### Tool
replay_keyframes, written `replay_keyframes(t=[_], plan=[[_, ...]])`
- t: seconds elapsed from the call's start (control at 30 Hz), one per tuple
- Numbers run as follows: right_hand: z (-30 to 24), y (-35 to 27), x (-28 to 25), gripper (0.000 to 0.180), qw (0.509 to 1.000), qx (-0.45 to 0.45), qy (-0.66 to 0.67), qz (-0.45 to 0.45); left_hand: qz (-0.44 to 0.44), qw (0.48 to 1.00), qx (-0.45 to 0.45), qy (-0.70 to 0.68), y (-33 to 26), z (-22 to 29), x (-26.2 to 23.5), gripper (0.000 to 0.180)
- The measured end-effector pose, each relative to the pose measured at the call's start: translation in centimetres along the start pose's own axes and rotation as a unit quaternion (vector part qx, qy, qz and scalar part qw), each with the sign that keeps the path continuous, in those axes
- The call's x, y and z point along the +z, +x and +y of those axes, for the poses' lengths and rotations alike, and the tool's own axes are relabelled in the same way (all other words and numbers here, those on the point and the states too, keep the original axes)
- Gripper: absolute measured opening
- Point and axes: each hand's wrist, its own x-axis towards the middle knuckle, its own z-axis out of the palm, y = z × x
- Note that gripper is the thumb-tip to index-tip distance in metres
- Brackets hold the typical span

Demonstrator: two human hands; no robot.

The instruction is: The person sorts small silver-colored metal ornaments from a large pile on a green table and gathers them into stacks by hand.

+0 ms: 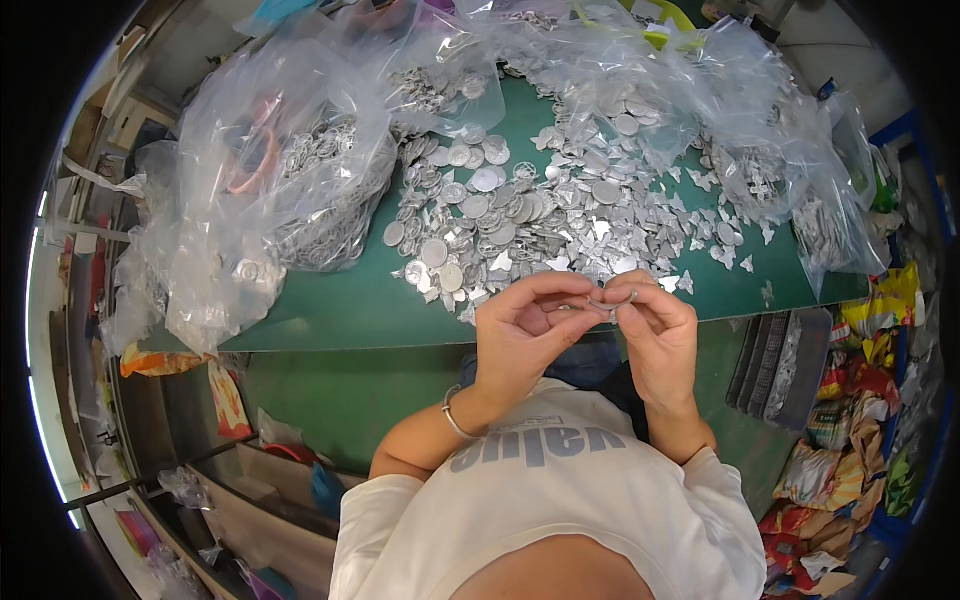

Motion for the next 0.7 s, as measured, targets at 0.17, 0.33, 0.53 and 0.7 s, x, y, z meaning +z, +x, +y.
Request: replay_keyframes(t=[0.17,0.33,0.53,0.7], plan=[[-0.2,0.1,0.5,0.014,0.999,-0.022,0.026,-0.013,0.006,0.999,-0.038,-0.036,-0.2,0.5,-0.2,0.025],[-0.4,0.1,0.7,0.016,0.992,-0.076,-0.101,0.000,-0.016,0.994,-0.042,-0.097,-0.4,0.5,-0.6,0.026],[-0.3,0.1,1.1,0.015,0.975,-0.130,-0.181,0.013,-0.026,0.995,-0.027,-0.093,-0.4,0.4,-0.9,0.024],[-0.1,0.0,1.3,0.015,0.973,-0.143,-0.178,0.012,-0.057,0.995,-0.003,-0.076,-0.3,-0.1,-1.5,0.021]])
